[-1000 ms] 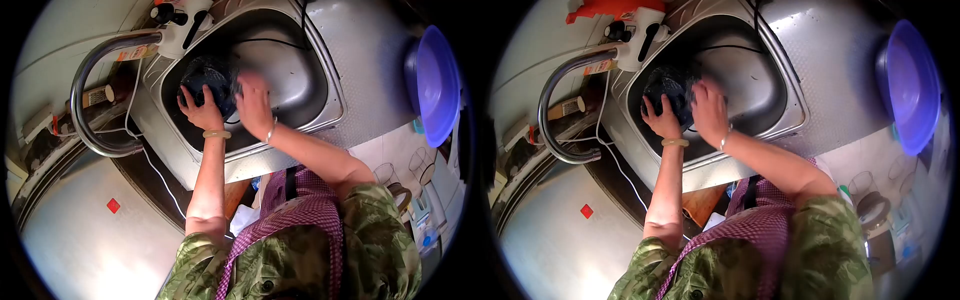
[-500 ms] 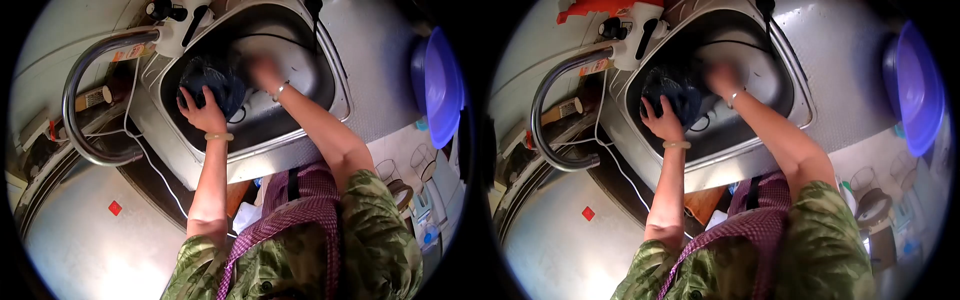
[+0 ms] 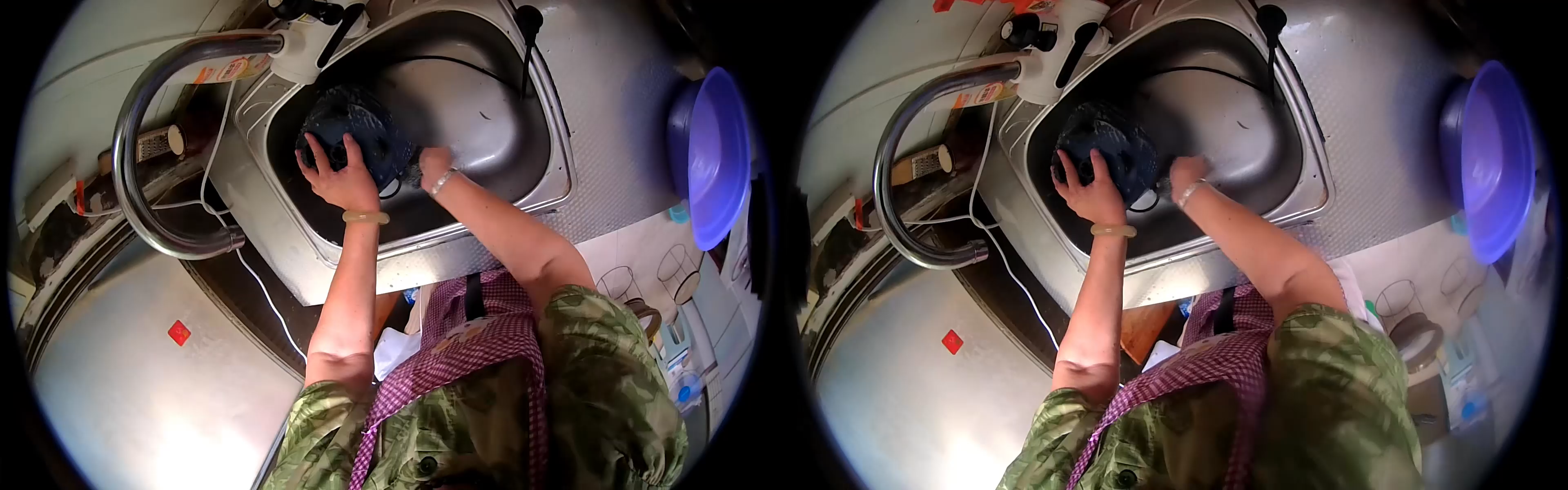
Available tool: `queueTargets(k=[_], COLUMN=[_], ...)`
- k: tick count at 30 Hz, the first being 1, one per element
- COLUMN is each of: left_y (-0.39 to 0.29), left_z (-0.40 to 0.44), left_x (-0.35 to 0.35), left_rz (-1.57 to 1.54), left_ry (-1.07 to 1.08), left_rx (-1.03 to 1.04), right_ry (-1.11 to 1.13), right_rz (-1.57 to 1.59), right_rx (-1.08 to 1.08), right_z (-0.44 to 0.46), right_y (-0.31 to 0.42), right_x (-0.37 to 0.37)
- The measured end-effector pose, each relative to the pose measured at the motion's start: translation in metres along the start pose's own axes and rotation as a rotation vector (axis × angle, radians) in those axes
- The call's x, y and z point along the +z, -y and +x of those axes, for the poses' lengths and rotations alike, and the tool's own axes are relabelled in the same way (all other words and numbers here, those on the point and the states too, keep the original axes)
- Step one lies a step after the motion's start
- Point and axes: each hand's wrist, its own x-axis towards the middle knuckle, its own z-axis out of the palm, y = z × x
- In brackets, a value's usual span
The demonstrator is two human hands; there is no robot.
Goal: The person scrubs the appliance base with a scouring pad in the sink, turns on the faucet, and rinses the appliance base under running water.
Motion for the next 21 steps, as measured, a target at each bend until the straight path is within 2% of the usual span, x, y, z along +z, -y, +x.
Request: queueTargets(k=[1,3,5,7,9,12,15,19,21], left_y=[-0.001,-0.008,-0.002,0.002,0.002,0.003,-0.001,0.004,0.0], left_z=[-0.001,0.001,0.0,0.0,0.0,0.0,-0.001,0.0,0.001], left_x=[-0.004,-0.005,-0.003,0.002,0.001,0.001,-0.002,0.0,0.0], left_rz=[0.005,0.009,0.004,-0.009,-0.03,-0.014,-0.025,-0.006,-0.019], left_ry=[0.009,0.021,0.003,-0.011,-0.015,-0.012,0.008,0.008,0.004], left_rx=[-0.014,-0.042,-0.021,-0.02,-0.039,-0.038,-0.061,-0.034,-0.063], right_ry=[0.057,0.099,0.057,0.282,0.348,0.211,0.1,0.047,0.034], right_rz=[0.22,0.435,0.402,0.158,0.127,0.337,0.349,0.31,0.188], right_rx=[0.254,0.424,0.276,0.152,0.139,0.252,0.358,0.226,0.088], right_z=[-0.001,0.005,-0.003,0.018,0.012,-0.024,-0.056,0.025,0.026], right_y=[-0.016,-0.032,-0.012,0.004,0.002,-0.004,0.012,0.043,0.061], right_x=[-0.001,0.005,0.018,0.01,0.007,0.015,0.027,0.007,0.014])
